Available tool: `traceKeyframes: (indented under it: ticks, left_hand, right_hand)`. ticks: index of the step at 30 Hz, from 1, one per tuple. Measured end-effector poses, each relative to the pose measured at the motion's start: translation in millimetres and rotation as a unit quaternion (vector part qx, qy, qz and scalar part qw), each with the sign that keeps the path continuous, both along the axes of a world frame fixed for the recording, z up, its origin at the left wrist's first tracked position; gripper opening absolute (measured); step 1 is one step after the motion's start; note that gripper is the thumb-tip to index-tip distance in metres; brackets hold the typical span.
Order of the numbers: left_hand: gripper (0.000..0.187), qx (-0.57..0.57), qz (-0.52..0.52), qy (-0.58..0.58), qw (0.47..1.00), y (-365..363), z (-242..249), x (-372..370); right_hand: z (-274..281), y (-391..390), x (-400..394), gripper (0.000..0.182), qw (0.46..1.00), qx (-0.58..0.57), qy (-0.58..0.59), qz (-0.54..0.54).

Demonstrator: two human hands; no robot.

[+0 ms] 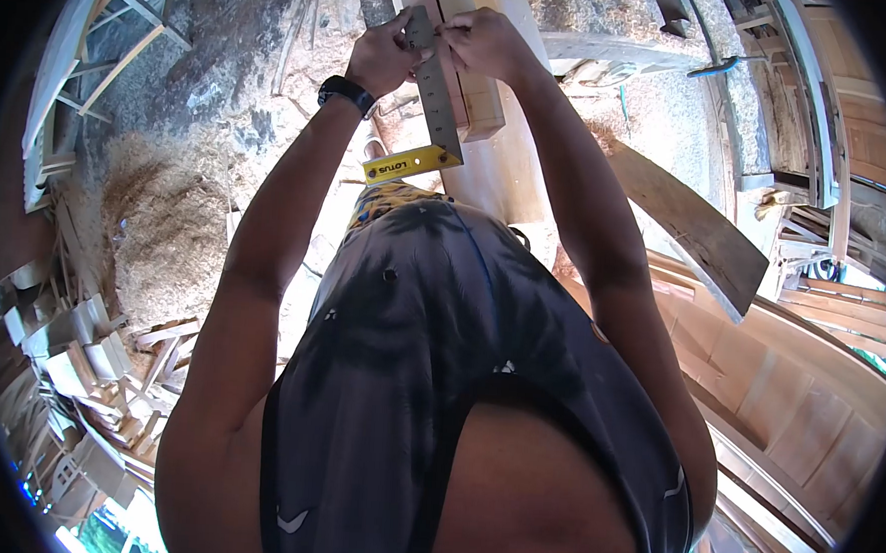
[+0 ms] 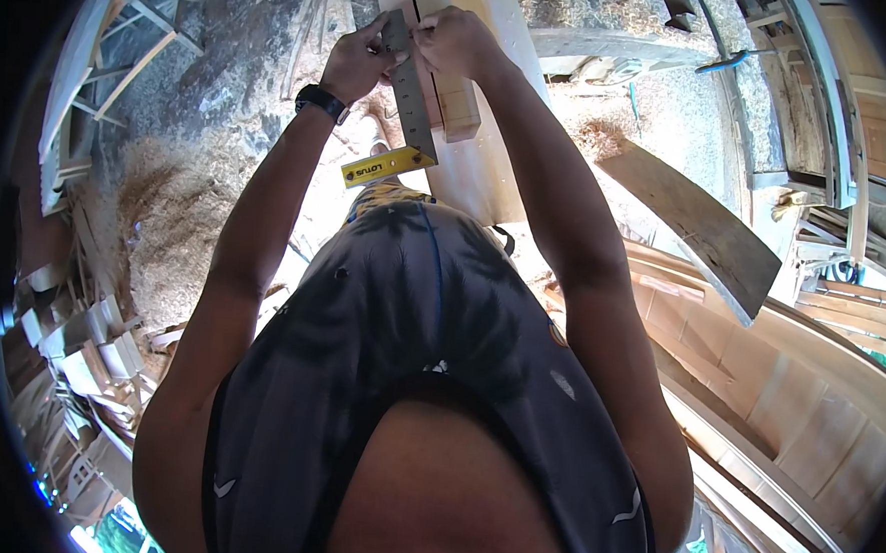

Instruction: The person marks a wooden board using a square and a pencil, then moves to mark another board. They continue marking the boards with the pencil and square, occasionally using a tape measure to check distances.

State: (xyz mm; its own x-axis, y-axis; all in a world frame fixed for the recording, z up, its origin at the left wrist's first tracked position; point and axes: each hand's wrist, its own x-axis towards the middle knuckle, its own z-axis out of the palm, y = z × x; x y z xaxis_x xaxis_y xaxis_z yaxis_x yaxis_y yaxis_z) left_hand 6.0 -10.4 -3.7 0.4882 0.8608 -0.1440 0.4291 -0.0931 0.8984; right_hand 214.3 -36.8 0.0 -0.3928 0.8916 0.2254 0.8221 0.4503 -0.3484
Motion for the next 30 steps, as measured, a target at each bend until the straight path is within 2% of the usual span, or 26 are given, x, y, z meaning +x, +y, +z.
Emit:
traceKeyframes:
  ticks: [2,6,10,16,21,30]
  left_hand:
    - [0.079,-0.001,0.002,-0.011,1.0,-0.3,-1.8,-0.4]
    - [0.079,0.011,0.0,-0.016,1.0,-1.2,-4.1,0.1]
    - [0.079,0.016,0.001,-0.009,1.0,-1.3,-6.1,-0.7]
    - [0.079,0.035,0.013,-0.016,0.999,1.0,-12.2,0.8]
    - [0.079,0.015,0.007,-0.013,1.0,-2.6,-3.0,0.6]
    - [0.077,0.007,0.017,0.002,1.0,0.0,-2.3,1.8]
  right_hand:
    - [10.4,-24.5,-9.0,0.018,0.974,-0.115,0.156,-0.12]
    - [39.0,-73.3,-21.1,0.022,0.978,-0.119,0.128,-0.117]
    - [38.7,-106.5,-27.0,0.02,0.966,-0.128,0.167,-0.146]
    - [40.1,-127.4,-33.2,0.018,0.971,-0.111,0.151,-0.15]
    - [36.4,-108.8,-36.7,0.018,0.972,-0.08,0.146,-0.164]
    - [1.5,2.1,-19.0,0.019,0.98,-0.009,0.12,-0.157]
